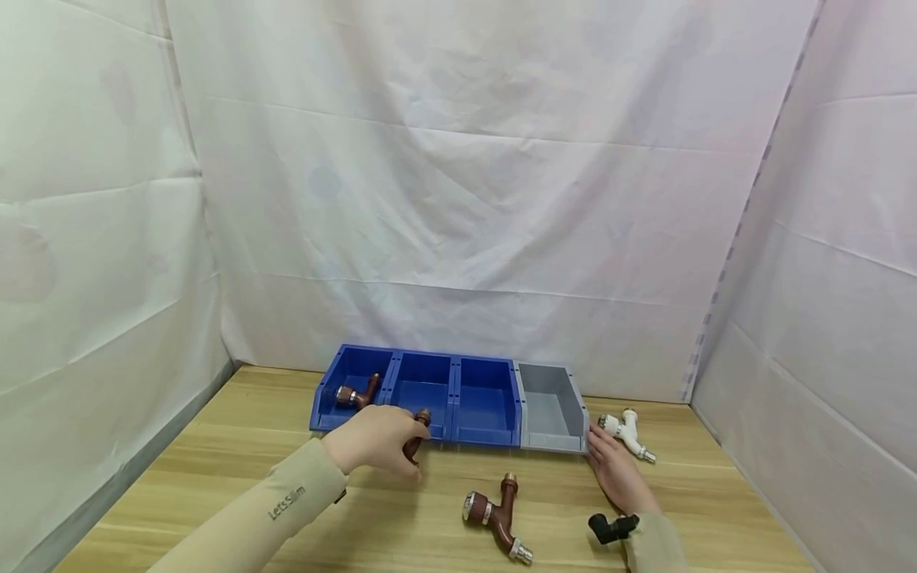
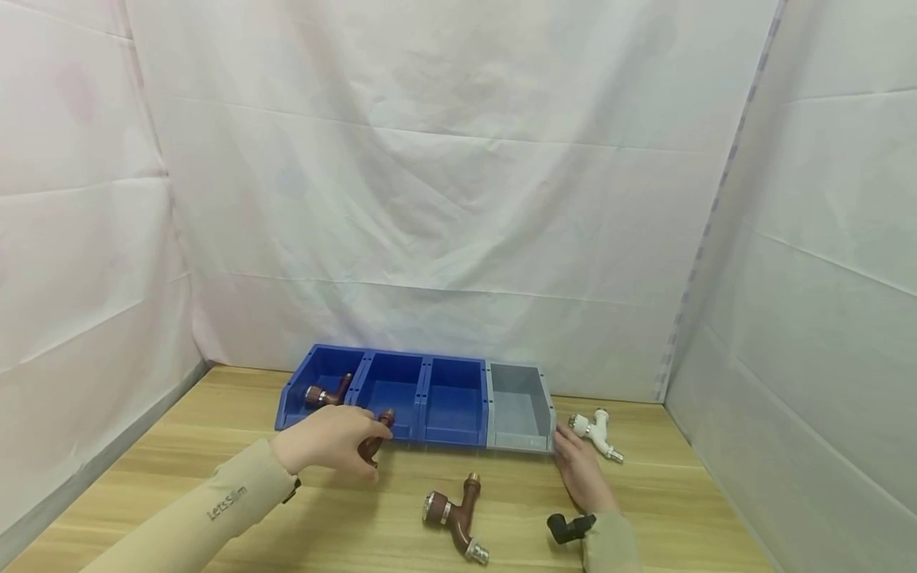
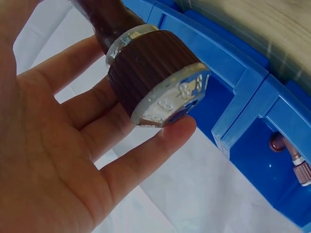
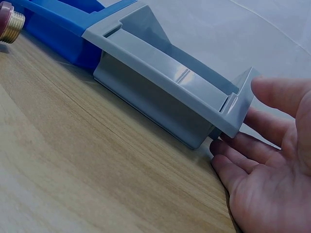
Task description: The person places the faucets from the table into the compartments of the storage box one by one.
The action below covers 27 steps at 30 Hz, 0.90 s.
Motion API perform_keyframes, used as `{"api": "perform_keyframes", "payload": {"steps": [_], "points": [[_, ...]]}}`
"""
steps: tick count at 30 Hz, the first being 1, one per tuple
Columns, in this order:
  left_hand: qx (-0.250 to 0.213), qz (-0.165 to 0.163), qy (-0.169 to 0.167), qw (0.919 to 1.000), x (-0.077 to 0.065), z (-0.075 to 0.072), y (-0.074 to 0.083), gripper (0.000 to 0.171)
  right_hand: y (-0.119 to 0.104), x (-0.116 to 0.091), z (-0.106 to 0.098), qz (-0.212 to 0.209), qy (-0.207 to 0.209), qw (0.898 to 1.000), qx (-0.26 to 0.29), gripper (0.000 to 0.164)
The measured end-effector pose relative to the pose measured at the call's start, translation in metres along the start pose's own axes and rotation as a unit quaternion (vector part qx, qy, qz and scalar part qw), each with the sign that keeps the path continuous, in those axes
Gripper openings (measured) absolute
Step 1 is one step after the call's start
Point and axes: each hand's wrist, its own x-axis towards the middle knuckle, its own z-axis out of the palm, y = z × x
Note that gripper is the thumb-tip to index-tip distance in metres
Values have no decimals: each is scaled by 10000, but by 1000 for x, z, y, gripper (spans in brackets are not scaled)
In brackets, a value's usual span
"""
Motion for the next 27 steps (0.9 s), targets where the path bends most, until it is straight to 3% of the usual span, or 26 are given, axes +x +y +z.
{"api": "perform_keyframes", "payload": {"steps": [27], "points": [[92,-64,71,9999,7,0,-5,55,0,1,2,-73,52,9999,-126,59]]}}
